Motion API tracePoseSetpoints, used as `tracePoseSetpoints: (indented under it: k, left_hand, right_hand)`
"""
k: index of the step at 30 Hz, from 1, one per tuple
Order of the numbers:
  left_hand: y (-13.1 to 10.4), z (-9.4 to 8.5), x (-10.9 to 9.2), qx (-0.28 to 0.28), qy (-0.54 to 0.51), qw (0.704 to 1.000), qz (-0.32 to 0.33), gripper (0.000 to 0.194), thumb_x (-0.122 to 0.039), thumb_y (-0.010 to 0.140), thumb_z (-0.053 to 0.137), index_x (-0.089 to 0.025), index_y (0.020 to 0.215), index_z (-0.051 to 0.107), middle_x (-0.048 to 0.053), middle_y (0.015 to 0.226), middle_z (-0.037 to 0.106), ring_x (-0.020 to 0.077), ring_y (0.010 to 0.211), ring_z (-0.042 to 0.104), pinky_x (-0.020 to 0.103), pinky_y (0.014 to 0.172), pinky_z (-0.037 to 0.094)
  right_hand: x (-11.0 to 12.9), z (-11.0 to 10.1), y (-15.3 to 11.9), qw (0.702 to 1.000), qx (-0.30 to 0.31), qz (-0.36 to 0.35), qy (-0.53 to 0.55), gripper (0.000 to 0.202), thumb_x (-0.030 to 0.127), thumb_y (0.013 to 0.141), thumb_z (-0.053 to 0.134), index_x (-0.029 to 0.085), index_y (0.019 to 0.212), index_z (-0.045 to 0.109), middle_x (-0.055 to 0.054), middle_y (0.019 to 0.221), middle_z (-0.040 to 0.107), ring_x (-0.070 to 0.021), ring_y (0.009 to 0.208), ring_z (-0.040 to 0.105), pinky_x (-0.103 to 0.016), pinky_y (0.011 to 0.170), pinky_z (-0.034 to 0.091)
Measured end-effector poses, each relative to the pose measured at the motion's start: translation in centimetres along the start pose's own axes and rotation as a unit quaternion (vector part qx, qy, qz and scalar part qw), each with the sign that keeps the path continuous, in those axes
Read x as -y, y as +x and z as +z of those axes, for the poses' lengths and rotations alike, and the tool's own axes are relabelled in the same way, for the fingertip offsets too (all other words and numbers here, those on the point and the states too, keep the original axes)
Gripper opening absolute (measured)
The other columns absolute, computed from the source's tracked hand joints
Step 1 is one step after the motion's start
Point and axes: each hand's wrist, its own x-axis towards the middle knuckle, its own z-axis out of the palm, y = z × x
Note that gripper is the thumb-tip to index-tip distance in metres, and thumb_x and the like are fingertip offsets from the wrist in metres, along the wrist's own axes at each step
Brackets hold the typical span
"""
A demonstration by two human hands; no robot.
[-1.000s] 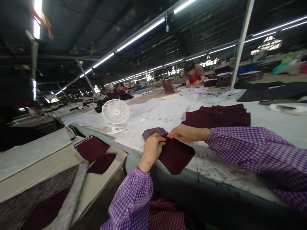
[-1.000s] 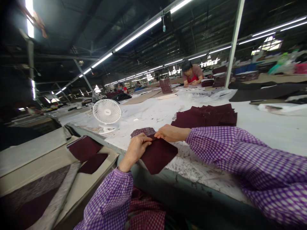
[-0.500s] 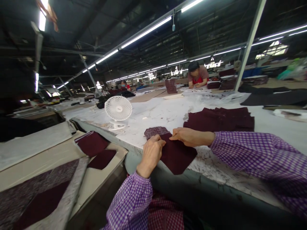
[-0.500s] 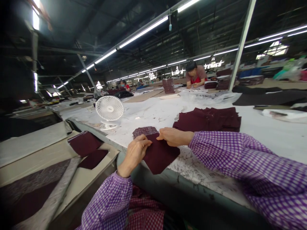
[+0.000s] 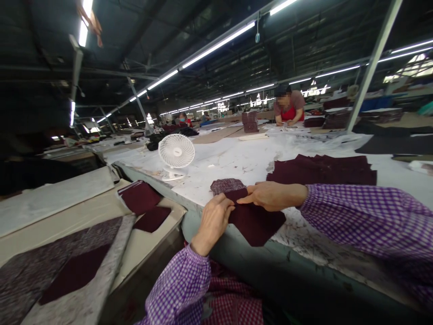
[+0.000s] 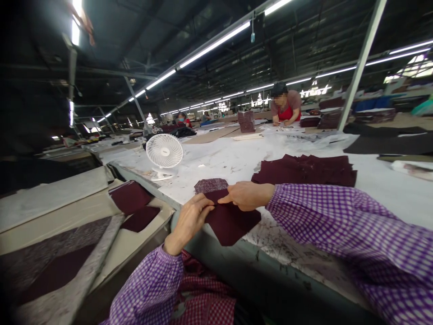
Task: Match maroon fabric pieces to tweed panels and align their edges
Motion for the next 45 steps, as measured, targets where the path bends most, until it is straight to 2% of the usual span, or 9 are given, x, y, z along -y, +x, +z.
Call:
tracePoseSetpoints:
  k: [8,13,17,28,32,37,41,43,45]
  left_hand:
    - [-1.3,-0.3,0.4,-0.03,0.075,0.993,0.091,0.022,-0.021,0.092,0.042,-0.018,0.093,0.064,0.006,0.082,0.058,0.0191,0.082,0.051,0.033,0.074,0.043]
    - [-2.0,-0.5,0.5,-0.093,-0.089,0.991,-0.022,0.017,-0.019,0.09,0.046,-0.017,0.093,0.062,0.004,0.084,0.06,0.0173,0.085,0.055,0.03,0.077,0.044]
    - [-2.3,-0.5,0.4,-0.093,-0.144,0.981,-0.09,0.014,-0.015,0.085,0.05,-0.017,0.08,0.062,0.002,0.076,0.058,0.0154,0.076,0.056,0.027,0.07,0.044]
    - [-3.3,0.3,0.7,-0.102,-0.012,0.994,-0.027,0.019,-0.016,0.091,0.041,-0.018,0.084,0.059,0.004,0.082,0.057,0.0176,0.082,0.053,0.031,0.077,0.042]
    - [-3.6,0.4,1.0,-0.117,-0.025,0.993,-0.01,0.019,-0.017,0.091,0.04,-0.018,0.084,0.058,0.004,0.082,0.058,0.0175,0.082,0.053,0.031,0.077,0.042]
    - [-3.8,0.2,0.5,-0.207,-0.126,0.969,-0.037,0.014,-0.018,0.091,0.041,-0.019,0.098,0.053,0.006,0.093,0.057,0.0177,0.091,0.054,0.032,0.084,0.044]
    - [-3.7,0.5,-0.2,-0.152,-0.168,0.974,-0.016,0.033,-0.025,0.088,0.051,-0.019,0.119,0.043,0.009,0.108,0.054,0.0188,0.101,0.054,0.034,0.091,0.045]
    - [-3.8,0.8,-0.2,-0.131,-0.165,0.977,-0.013,0.039,-0.029,0.087,0.053,-0.02,0.123,0.039,0.01,0.112,0.053,0.0197,0.104,0.053,0.036,0.093,0.045]
    - [-4.0,1.0,0.0,-0.12,-0.152,0.981,-0.011,0.044,-0.034,0.087,0.053,-0.02,0.126,0.038,0.011,0.114,0.052,0.0212,0.106,0.053,0.039,0.094,0.045]
  right_hand:
    - [0.8,-0.9,0.7,0.999,0.035,-0.009,-0.038,0.06,0.01,0.079,0.046,0.031,0.135,0.047,-0.007,0.084,0.058,-0.0112,0.056,0.042,-0.025,0.054,0.029]
    - [0.7,-0.4,0.7,0.999,0.026,-0.012,-0.044,0.06,0.008,0.079,0.044,0.03,0.135,0.047,-0.009,0.085,0.059,-0.0112,0.056,0.044,-0.025,0.055,0.03]
    - [0.9,-0.4,0.7,0.998,0.034,-0.008,-0.054,0.064,0.006,0.078,0.044,0.03,0.137,0.045,-0.009,0.085,0.06,-0.0124,0.058,0.048,-0.025,0.055,0.031]
    - [1.8,-1.5,1.3,0.996,0.034,-0.04,-0.071,0.07,0.001,0.076,0.046,0.033,0.139,0.041,-0.007,0.075,0.064,-0.012,0.055,0.05,-0.024,0.05,0.027]
    - [2.3,-0.8,1.3,0.994,-0.009,-0.051,-0.091,0.062,0.002,0.081,0.043,0.028,0.138,0.044,-0.004,0.063,0.06,-0.0107,0.049,0.045,-0.024,0.049,0.027]
    - [3.0,1.1,0.6,0.985,-0.111,-0.036,-0.128,0.056,0.006,0.087,0.039,0.026,0.139,0.041,-0.003,0.063,0.058,-0.0098,0.047,0.043,-0.023,0.049,0.027]
    - [2.1,1.5,0.5,0.988,-0.131,0.015,-0.077,0.053,0.016,0.089,0.045,0.028,0.141,0.037,-0.01,0.092,0.061,-0.0137,0.064,0.053,-0.025,0.055,0.034]
    - [1.1,1.3,1.0,0.995,-0.1,0.02,-0.01,0.051,0.024,0.086,0.053,0.024,0.137,0.043,-0.011,0.103,0.059,-0.018,0.079,0.056,-0.027,0.064,0.038]
    - [0.1,1.1,1.6,0.995,-0.064,0.018,0.068,0.045,0.028,0.081,0.061,0.02,0.125,0.054,-0.009,0.1,0.06,-0.0201,0.087,0.055,-0.03,0.073,0.04]
